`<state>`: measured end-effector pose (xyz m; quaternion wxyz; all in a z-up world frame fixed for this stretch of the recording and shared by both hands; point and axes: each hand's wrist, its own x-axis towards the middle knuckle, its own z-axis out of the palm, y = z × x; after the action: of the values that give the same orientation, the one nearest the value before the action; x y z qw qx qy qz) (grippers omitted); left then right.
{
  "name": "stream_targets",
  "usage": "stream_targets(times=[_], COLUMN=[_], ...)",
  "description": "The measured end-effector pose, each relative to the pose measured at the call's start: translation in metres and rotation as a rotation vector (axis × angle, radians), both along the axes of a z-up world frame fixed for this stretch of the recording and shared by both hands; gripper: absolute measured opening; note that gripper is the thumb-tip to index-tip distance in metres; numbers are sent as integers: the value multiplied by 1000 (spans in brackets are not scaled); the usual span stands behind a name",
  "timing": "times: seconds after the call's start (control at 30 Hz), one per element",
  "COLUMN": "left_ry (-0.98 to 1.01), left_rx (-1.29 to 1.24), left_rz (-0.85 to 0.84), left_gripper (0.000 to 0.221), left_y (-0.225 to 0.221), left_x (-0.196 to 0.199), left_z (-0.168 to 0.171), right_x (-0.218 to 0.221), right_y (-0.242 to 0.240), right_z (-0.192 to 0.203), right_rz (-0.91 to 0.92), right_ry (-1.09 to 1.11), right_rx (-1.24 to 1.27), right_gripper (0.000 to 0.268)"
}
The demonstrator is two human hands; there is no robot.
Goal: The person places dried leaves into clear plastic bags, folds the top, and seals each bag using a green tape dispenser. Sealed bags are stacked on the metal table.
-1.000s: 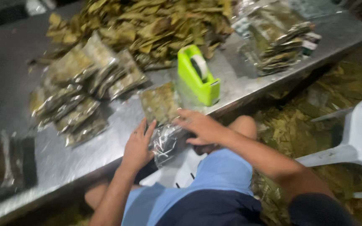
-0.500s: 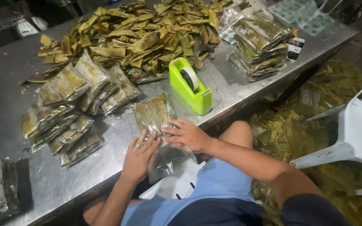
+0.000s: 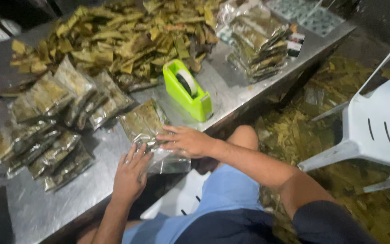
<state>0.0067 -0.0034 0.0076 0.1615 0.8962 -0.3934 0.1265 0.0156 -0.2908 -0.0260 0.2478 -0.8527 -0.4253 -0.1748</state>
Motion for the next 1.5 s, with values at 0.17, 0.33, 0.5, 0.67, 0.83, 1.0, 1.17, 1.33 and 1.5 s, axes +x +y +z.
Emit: stream_targets(times=[0.17,0.33,0.5,0.67,0.83,1.0,1.17,1.33,1.5], left_ry=[-175,-109,112,87,-34,-145,-97,-39,-111], left_rx=[-181,-302,-198,-96,-5,76,85,124,155], left_rz=[-151,-221,93,48,34,21,-54,-74,-82], left_gripper=[35,28,30,92,75,54,61,83,65], left_y=[-2,20,36,18,-10,-8,10,1,-5], left_x=[-28,-71,-75,-39,-10,-8,-11,8,10], left_z=[14,9,13,11,2,-14,-10,11,2], right_x=[7,-3,1,-5,0,-2,-7,12,18], right_y=[-8,-3,-5,-8,-10,-10,-5,-6,-5], right_z=[12,5,17,15,19,20,21,32,21], right_rz=[9,15,35,43,110,73,97,128,100], right_ry=[6,73,123,143,237,171,-17,13,-49], right_rx=[-59,-50,-5,0,111,90,-3,-87,-201], right_gripper=[41,42,43,46,53,68,73,84,72])
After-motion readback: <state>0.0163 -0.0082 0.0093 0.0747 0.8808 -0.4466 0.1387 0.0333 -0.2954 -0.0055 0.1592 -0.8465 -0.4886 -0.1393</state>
